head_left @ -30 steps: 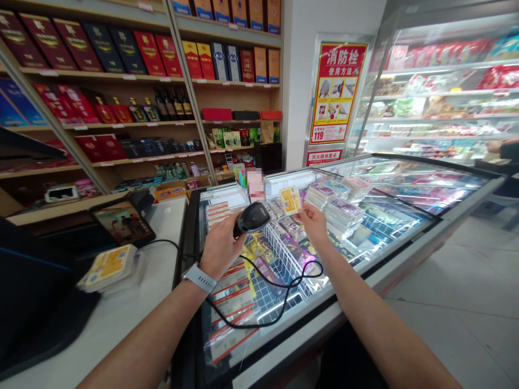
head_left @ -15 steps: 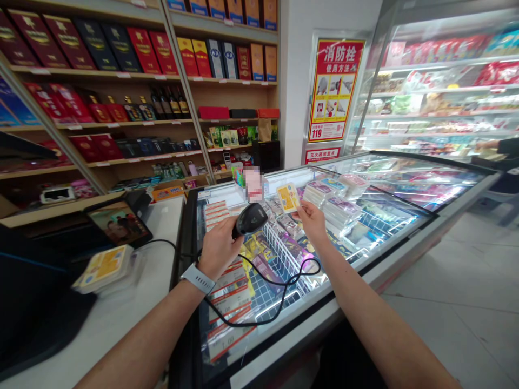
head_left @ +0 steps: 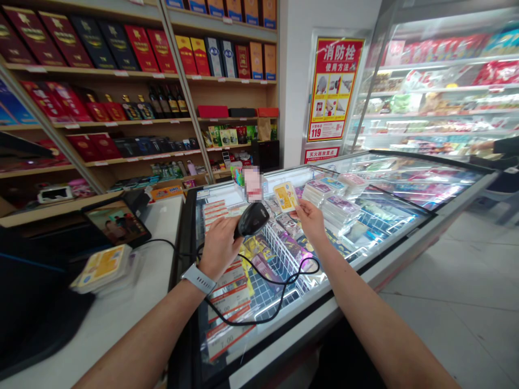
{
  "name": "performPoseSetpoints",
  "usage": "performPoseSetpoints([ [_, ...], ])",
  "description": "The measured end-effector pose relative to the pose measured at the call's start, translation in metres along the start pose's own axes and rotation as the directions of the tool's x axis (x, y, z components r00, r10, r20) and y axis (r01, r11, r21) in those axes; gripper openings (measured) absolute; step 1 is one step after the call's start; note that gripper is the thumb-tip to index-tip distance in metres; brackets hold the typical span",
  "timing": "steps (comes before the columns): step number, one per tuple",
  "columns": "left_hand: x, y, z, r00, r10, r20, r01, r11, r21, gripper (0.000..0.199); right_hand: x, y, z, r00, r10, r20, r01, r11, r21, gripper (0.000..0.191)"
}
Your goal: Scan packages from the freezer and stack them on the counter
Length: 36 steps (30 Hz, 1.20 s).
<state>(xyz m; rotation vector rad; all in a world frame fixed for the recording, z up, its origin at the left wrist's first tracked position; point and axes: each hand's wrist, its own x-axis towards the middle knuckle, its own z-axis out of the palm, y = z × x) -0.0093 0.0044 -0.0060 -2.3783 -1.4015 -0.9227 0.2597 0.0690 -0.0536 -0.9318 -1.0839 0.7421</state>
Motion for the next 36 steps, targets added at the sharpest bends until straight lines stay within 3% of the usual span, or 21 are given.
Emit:
performPoseSetpoints([
  [36,0.0021,0.0050,-0.0006,1.000,-0.014,0.023,0.015,0.999,-0.035,0.034,0.0051,0.0074,0.0037,1.000,-0.013,-0.014,0.013,1.000,0.019,0.057],
])
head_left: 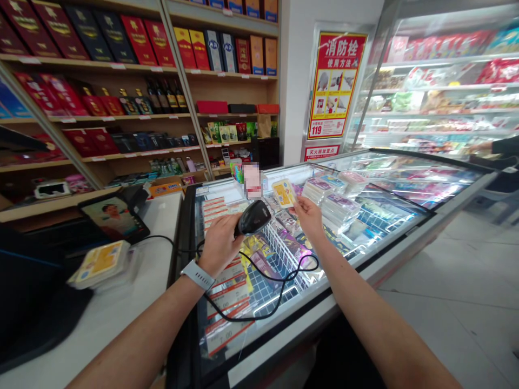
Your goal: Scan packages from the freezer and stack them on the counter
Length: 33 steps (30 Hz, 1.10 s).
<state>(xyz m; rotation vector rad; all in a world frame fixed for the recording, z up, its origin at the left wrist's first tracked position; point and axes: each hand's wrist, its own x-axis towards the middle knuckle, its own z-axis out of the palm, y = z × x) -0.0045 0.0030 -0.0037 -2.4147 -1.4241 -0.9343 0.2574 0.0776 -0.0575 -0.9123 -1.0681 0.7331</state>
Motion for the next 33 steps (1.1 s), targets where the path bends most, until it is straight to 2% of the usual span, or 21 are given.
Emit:
performPoseSetpoints([
  [7,-0.001,-0.004,0.002,1.000,0.028,-0.010,-0.029,0.999,-0.020,0.035,0.011,0.010,0.002,1.000,-0.022,-0.010,0.021,0.996,-0.083,0.057],
  [13,-0.001,-0.001,0.000,1.000,0.019,-0.016,-0.020,1.000,-0.021,0.036,0.013,0.007,0.005,0.994,-0.101,0.039,0.108,0.963,-0.246,0.048],
  [16,-0.001,-0.001,0.000,1.000,0.021,-0.016,-0.022,0.999,-0.027,0.034,0.017,0.000,0.005,0.984,-0.169,0.060,0.179,0.912,-0.368,0.042],
  [20,-0.001,-0.002,0.001,1.000,0.012,-0.015,-0.013,0.999,-0.031,0.034,0.020,-0.011,0.005,0.953,-0.291,0.081,0.287,0.790,-0.542,0.037],
  [25,-0.001,0.000,0.000,1.000,-0.002,-0.007,0.002,1.000,-0.024,0.035,0.020,-0.020,0.009,0.911,-0.385,0.146,0.382,0.660,-0.647,0.035],
  [33,-0.001,-0.002,0.001,1.000,0.009,-0.008,-0.009,0.999,-0.036,0.036,0.019,-0.020,0.015,0.890,-0.427,0.159,0.419,0.630,-0.654,0.033],
])
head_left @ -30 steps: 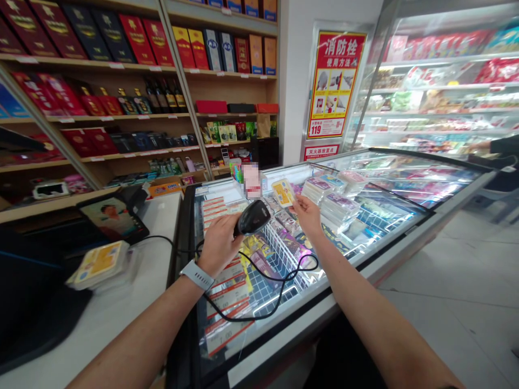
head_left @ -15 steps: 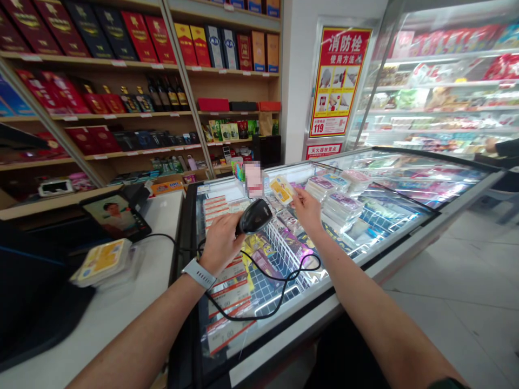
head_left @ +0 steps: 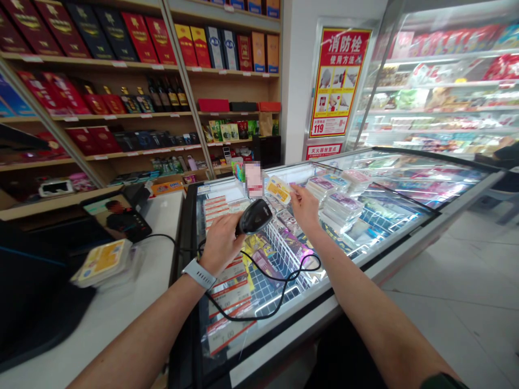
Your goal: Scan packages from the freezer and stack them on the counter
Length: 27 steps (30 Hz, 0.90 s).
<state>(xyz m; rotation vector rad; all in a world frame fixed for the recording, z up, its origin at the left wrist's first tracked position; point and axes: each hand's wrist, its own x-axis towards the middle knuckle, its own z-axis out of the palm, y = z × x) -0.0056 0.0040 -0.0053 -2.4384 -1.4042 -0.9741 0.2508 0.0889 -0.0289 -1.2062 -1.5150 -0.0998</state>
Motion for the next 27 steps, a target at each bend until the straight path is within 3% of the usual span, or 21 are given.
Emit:
performPoseSetpoints([
  [15,-0.0004,-0.0013,0.0003,0.999,-0.037,0.002,0.037,0.999,-0.003,0.033,-0.0052,0.0011,0.0007,1.000,0.018,-0.007,-0.018,1.000,0.020,0.033],
  [27,-0.0002,0.0001,-0.0012,1.000,0.020,0.011,-0.019,1.000,-0.006,0.037,-0.0084,-0.0012,-0.0025,0.999,0.039,-0.036,-0.038,0.999,0.017,0.033],
])
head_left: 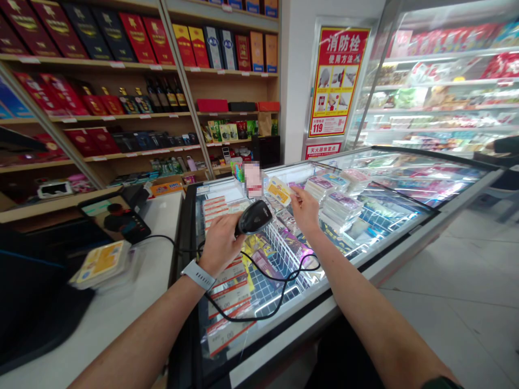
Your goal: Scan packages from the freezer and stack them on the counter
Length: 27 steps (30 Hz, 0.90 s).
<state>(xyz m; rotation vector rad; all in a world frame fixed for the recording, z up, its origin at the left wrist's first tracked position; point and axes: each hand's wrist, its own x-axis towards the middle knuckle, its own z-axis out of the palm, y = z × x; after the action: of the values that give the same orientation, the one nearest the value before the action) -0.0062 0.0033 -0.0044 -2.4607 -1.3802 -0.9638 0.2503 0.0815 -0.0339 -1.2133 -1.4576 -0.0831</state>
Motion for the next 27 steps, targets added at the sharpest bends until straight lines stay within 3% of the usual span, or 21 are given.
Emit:
performPoseSetpoints([
  [13,-0.001,-0.001,0.001,1.000,0.023,-0.005,-0.023,1.000,0.004,0.039,-0.006,-0.001,-0.006,1.000,0.012,0.014,-0.013,0.998,0.059,0.033],
  [27,-0.002,-0.001,0.000,1.000,0.012,0.002,-0.012,1.000,0.008,0.038,-0.017,-0.012,-0.027,1.000,0.019,0.004,-0.019,0.998,0.064,0.032],
])
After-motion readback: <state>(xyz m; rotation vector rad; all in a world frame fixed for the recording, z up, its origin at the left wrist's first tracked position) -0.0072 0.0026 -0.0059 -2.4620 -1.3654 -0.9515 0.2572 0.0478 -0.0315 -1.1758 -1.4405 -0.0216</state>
